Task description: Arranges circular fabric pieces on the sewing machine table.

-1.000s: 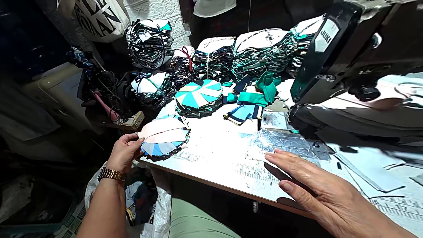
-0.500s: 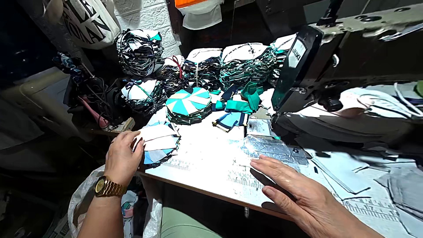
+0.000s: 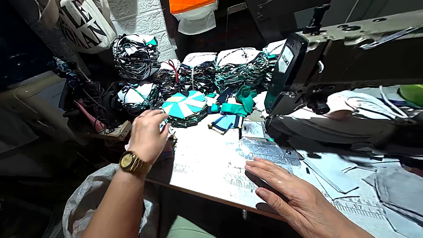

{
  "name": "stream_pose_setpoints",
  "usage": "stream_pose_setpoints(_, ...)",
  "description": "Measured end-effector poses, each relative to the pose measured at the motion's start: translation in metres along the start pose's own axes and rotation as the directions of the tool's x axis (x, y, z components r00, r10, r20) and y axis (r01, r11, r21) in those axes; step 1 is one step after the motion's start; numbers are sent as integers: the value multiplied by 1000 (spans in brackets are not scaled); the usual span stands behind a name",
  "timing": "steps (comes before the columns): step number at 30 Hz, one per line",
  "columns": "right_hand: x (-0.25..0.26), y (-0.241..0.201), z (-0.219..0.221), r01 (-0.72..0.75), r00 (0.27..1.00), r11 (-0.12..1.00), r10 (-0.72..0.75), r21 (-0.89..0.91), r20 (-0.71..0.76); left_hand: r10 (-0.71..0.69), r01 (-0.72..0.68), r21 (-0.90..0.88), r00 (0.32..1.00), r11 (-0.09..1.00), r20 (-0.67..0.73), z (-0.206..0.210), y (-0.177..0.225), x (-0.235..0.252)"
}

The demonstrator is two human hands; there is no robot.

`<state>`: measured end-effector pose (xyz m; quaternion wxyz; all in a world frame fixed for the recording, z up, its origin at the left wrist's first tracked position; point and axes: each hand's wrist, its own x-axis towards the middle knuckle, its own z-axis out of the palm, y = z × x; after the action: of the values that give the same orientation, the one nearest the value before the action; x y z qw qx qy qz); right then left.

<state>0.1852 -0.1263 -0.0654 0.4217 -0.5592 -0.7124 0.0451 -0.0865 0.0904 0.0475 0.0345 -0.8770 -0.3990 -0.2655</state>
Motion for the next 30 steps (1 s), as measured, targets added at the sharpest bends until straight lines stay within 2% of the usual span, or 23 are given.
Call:
stream_pose_setpoints(5,1,0,0,-8,1000,1000,9,16,-12,81,-68,-94,988,993,134,37,20,58)
stream_pose_setpoints(8,0,0,0,-9,1000,999,9,32,-17,11,-4,-25,952,1000,307,51,25,82)
stream_pose_setpoints(11,-1,1,0,-1,1000,999,3,44,-23,-42,33,31,931,999,364,57,25,93)
stream_pose_setpoints(16,1,-5,-2,4,1000,997,-2,75,-27,28,-32,6,947,999,320,60,20,91)
stream_pose_setpoints(21,2,-14,-10,-48,998,991,44,124,35,103,-97,-35,961,995,257,62,15,91)
stream_pose_setpoints(30,5,-17,-14,-68,995,987,58,146,76,32,-49,61,965,997,259,63,24,91)
